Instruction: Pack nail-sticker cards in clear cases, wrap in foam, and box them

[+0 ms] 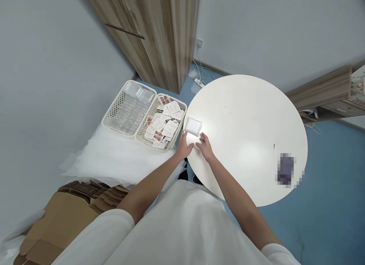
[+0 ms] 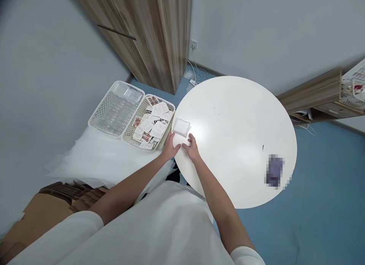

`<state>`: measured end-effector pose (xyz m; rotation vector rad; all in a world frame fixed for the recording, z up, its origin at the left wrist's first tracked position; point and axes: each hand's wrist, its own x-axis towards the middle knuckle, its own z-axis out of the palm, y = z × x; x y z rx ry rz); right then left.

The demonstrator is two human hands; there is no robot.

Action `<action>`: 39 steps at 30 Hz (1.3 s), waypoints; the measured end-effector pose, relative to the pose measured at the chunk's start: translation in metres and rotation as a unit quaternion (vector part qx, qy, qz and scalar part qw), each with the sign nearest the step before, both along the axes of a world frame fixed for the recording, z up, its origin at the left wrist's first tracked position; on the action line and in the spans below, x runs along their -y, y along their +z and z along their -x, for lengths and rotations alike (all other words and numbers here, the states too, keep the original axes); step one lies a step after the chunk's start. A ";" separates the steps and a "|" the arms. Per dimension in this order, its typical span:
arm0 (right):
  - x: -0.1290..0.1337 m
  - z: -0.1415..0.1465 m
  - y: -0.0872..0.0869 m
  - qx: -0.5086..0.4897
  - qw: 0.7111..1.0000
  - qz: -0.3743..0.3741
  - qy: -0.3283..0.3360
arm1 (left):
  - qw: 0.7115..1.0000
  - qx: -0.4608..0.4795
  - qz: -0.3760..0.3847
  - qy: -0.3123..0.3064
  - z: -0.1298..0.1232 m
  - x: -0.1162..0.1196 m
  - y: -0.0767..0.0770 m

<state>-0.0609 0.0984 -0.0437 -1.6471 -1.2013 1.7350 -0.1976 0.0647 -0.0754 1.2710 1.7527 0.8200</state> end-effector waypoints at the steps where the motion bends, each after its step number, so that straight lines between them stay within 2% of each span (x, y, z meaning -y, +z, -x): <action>1: 0.003 -0.003 0.000 -0.005 1.000 0.004 0.001 | 1.000 0.000 0.004 0.003 -0.001 0.004 0.001; 6: 0.021 -0.022 0.006 -0.030 0.999 0.015 0.010 | 1.000 -0.011 0.027 0.005 -0.008 0.028 0.006; 11: 0.046 -0.055 0.010 -0.072 0.997 0.023 0.034 | 0.998 -0.027 0.053 0.015 -0.026 0.062 0.013; 16: 0.071 -0.080 -0.004 -0.079 0.991 0.059 0.086 | 0.994 -0.064 0.063 0.068 -0.049 0.112 0.024; 22: 0.091 -0.082 -0.016 -0.097 0.983 0.088 0.131 | 0.984 0.000 0.150 0.092 -0.052 0.172 0.042; 25: 0.090 -0.071 -0.013 -0.089 0.977 0.089 0.174 | 0.977 0.011 0.182 0.114 -0.043 0.195 0.051; 29: 0.087 -0.040 -0.002 -0.075 0.971 0.057 0.222 | 0.973 -0.004 0.172 0.156 -0.027 0.219 0.066; 34: 0.101 0.015 0.018 -0.092 0.947 0.016 0.307 | 0.968 -0.036 0.098 0.228 -0.002 0.244 0.090; 39: 0.138 0.072 0.038 -0.115 0.904 -0.052 0.408 | 0.962 -0.054 0.018 0.269 0.026 0.276 0.114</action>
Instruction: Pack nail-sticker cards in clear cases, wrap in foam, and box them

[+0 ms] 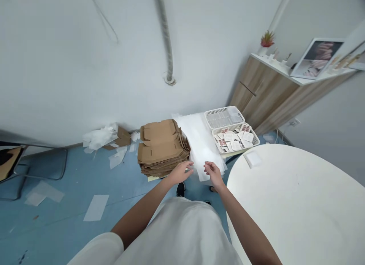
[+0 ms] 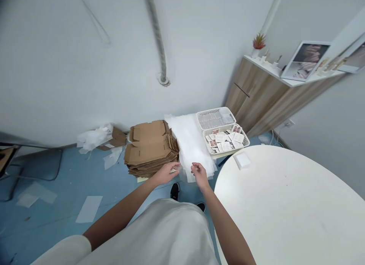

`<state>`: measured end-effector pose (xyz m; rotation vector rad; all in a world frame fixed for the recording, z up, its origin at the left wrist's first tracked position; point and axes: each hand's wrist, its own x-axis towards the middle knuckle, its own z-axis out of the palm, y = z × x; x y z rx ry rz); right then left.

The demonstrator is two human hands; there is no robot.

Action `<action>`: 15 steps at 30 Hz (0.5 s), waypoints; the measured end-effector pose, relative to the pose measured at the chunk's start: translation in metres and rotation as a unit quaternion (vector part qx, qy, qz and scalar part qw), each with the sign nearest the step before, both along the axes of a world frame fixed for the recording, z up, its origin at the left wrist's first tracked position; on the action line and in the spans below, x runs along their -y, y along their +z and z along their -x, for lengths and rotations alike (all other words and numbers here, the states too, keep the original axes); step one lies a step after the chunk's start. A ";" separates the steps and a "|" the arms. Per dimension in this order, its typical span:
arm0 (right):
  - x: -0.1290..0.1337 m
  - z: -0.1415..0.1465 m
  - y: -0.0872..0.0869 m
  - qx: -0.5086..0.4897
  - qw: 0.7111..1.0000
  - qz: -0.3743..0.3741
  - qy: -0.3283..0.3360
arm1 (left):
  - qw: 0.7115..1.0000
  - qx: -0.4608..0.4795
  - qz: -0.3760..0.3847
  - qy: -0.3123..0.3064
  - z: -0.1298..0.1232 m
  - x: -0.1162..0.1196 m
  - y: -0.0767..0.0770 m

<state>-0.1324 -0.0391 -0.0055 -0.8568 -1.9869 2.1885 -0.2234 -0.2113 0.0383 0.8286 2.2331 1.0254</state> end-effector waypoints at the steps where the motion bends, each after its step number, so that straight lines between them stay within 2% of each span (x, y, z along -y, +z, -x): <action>1: 0.009 0.010 0.004 -0.015 1.000 -0.011 0.020 | 1.000 -0.016 -0.001 0.009 0.007 0.008 0.003; 5: 0.041 0.044 0.022 -0.054 0.990 -0.079 0.105 | 0.990 -0.114 0.060 0.064 0.036 0.039 0.008; 8: 0.061 0.068 0.036 -0.061 0.966 -0.208 0.141 | 0.976 -0.158 0.117 0.090 0.058 0.059 0.006; 10: 0.072 0.086 0.044 -0.060 0.929 -0.327 0.166 | 0.972 -0.163 0.138 0.095 0.069 0.069 0.004; 12: 0.082 0.106 0.049 -0.044 0.874 -0.441 0.201 | 0.971 -0.154 0.156 0.091 0.077 0.078 0.000; 15: 0.095 0.133 0.051 0.008 0.800 -0.551 0.236 | 0.972 -0.123 0.189 0.066 0.086 0.089 -0.005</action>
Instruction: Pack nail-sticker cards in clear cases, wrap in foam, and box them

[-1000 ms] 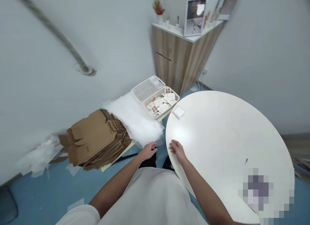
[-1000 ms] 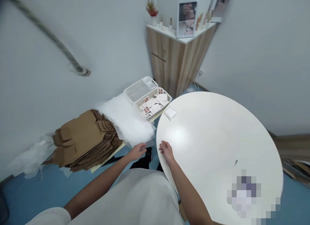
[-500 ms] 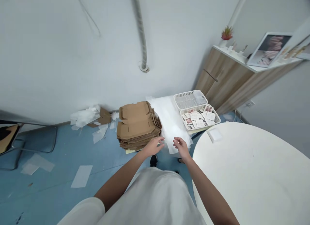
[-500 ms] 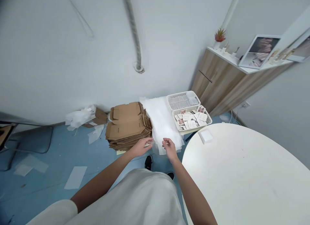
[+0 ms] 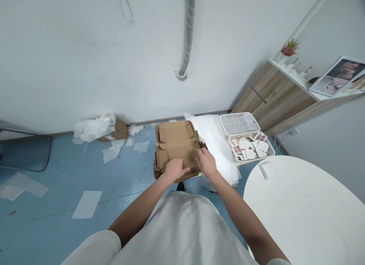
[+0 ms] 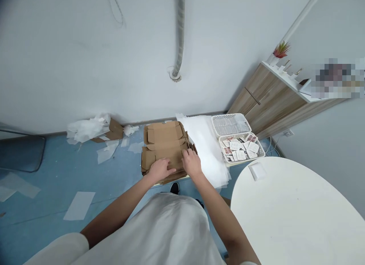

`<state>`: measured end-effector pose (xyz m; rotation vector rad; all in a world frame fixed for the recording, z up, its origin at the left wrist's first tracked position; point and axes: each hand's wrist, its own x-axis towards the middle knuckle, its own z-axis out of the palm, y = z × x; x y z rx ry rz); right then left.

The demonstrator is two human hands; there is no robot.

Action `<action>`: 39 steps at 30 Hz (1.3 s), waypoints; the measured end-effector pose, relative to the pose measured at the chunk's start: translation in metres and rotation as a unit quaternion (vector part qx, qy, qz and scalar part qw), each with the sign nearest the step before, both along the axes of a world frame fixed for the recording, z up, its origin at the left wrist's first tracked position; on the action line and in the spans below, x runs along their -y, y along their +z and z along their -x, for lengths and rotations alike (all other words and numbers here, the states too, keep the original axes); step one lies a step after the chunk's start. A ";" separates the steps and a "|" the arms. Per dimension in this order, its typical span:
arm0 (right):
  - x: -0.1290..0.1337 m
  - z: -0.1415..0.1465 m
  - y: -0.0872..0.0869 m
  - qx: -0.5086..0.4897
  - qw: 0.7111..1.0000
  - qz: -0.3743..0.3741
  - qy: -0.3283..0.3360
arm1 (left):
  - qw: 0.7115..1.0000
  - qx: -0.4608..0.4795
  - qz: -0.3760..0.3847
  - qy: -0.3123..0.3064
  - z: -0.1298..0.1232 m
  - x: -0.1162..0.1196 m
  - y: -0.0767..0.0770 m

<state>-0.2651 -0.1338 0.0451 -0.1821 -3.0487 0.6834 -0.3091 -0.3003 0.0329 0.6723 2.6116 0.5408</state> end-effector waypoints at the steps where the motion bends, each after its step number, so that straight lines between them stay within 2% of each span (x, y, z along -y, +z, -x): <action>1: 0.003 0.007 -0.001 0.014 0.999 -0.031 -0.006 | 1.000 0.012 0.006 -0.007 0.002 0.003 -0.002; 4: 0.004 0.021 -0.005 0.057 0.993 -0.089 -0.042 | 0.999 0.037 -0.002 -0.023 0.008 0.011 -0.007; 10: -0.009 0.029 -0.002 0.132 0.976 -0.136 -0.111 | 0.997 0.051 -0.012 -0.052 0.016 0.022 -0.009; 14: -0.005 0.032 0.004 0.151 0.966 -0.183 -0.102 | 0.996 0.066 -0.009 -0.059 0.016 0.025 -0.004; 17: 0.005 0.035 0.008 0.137 0.970 -0.186 -0.077 | 0.996 0.071 -0.026 -0.046 0.014 0.027 -0.001; 20: 0.008 0.035 0.012 0.107 0.985 -0.121 -0.053 | 0.996 0.070 -0.054 -0.011 0.013 0.028 -0.002; 23: -0.001 0.031 0.016 0.051 0.997 0.008 -0.052 | 0.995 0.051 -0.083 0.024 0.012 0.030 0.000; 25: -0.011 0.027 0.019 0.002 0.993 0.103 -0.065 | 0.994 0.012 -0.103 0.038 0.011 0.033 0.005; 27: -0.022 0.022 0.020 -0.038 0.981 0.168 -0.085 | 0.991 -0.051 -0.118 0.038 0.012 0.039 0.014; 30: -0.032 0.015 0.024 -0.068 0.972 0.196 -0.108 | 0.979 -0.148 -0.129 0.048 0.017 0.051 0.029; 32: -0.034 0.011 0.026 -0.083 0.972 0.190 -0.110 | 0.972 -0.175 -0.122 0.094 0.025 0.060 0.035; 34: -0.034 0.006 0.029 -0.105 0.971 0.190 -0.104 | 0.975 -0.150 -0.098 0.134 0.033 0.067 0.035; 37: -0.032 -0.001 0.031 -0.143 0.961 0.221 -0.088 | 0.987 -0.065 -0.072 0.125 0.042 0.071 0.026; 39: -0.031 -0.006 0.030 -0.167 0.950 0.249 -0.084 | 0.988 -0.041 -0.082 0.128 0.044 0.071 0.021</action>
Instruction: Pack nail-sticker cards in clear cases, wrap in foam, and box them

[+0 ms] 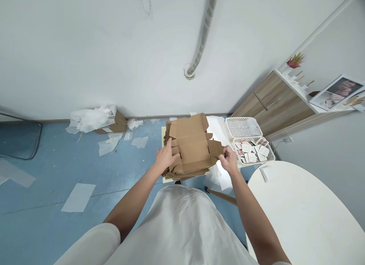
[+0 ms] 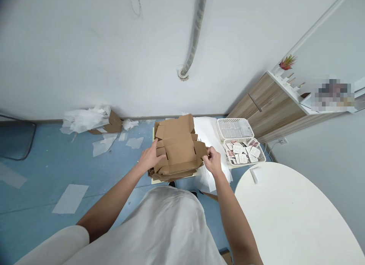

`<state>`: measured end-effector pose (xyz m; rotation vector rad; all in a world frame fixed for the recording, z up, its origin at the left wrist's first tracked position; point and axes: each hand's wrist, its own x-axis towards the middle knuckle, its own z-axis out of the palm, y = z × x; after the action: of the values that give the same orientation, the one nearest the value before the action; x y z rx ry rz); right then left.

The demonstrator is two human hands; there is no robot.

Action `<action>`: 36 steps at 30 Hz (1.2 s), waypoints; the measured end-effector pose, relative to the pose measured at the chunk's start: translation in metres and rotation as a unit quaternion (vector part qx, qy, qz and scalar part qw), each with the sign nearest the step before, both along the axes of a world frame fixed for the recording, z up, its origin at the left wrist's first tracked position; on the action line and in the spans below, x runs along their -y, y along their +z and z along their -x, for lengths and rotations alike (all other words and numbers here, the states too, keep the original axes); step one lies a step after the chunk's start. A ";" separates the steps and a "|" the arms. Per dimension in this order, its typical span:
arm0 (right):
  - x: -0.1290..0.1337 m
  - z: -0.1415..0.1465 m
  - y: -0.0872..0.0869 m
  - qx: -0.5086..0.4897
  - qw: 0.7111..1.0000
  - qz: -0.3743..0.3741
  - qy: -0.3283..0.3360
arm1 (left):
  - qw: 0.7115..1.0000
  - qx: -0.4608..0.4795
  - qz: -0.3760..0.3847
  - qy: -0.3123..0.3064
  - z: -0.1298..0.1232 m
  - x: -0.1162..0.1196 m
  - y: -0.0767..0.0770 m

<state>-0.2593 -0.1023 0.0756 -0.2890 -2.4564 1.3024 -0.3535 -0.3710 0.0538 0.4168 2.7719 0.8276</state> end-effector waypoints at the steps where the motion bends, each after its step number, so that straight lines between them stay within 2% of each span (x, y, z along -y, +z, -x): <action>1: 0.000 -0.001 -0.001 -0.013 1.000 0.014 -0.014 | 1.000 0.001 -0.016 0.008 0.001 0.000 -0.002; 4: -0.003 -0.001 -0.005 -0.042 0.989 0.090 -0.110 | 0.995 0.000 -0.099 0.028 0.007 0.001 -0.002; 6: -0.004 0.002 -0.009 -0.019 0.970 0.189 -0.153 | 0.988 0.001 -0.154 0.032 0.016 0.005 0.000; 7: -0.004 0.003 -0.010 0.011 0.957 0.248 -0.150 | 0.984 0.002 -0.173 0.036 0.021 0.008 0.000; 9: -0.003 0.005 -0.013 0.096 0.922 0.361 -0.101 | 0.978 0.024 -0.203 0.039 0.033 0.015 0.001; 12: -0.002 0.006 -0.017 0.206 0.864 0.459 -0.001 | 0.963 0.080 -0.254 0.035 0.045 0.024 0.004; 14: -0.003 0.006 -0.019 0.237 0.858 0.455 0.025 | 0.949 0.122 -0.288 0.035 0.050 0.029 0.010; 16: -0.007 0.009 -0.017 0.220 0.895 0.387 -0.013 | 0.938 0.153 -0.309 0.030 0.053 0.035 0.018; 19: -0.009 0.020 -0.007 0.139 0.961 0.217 -0.105 | 0.927 0.182 -0.328 -0.001 0.056 0.043 0.034; 20: -0.008 0.025 -0.003 0.118 0.972 0.170 -0.109 | 0.922 0.191 -0.336 -0.015 0.056 0.045 0.039; 22: -0.001 0.035 0.007 0.114 0.983 0.133 -0.054 | 0.910 0.207 -0.357 -0.042 0.055 0.047 0.048; 25: 0.014 0.045 0.016 0.136 0.977 0.153 0.065 | 0.892 0.226 -0.382 -0.087 0.052 0.041 0.060; 27: 0.021 0.047 0.016 0.153 0.961 0.206 0.100 | 0.882 0.231 -0.393 -0.118 0.049 0.030 0.065; 30: 0.018 0.041 0.011 0.165 0.935 0.302 0.081 | 0.866 0.235 -0.411 -0.159 0.047 0.010 0.068; 32: 0.008 0.032 0.007 0.145 0.929 0.337 0.052 | 0.856 0.246 -0.416 -0.184 0.045 -0.006 0.068; 36: -0.018 0.002 0.003 0.088 0.948 0.307 -0.014 | 0.844 0.283 -0.396 -0.227 0.041 -0.035 0.069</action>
<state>-0.2612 -0.0839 0.0789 -0.6087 -2.0956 2.0828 -0.3941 -0.3358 0.1231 0.7636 1.5954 1.6076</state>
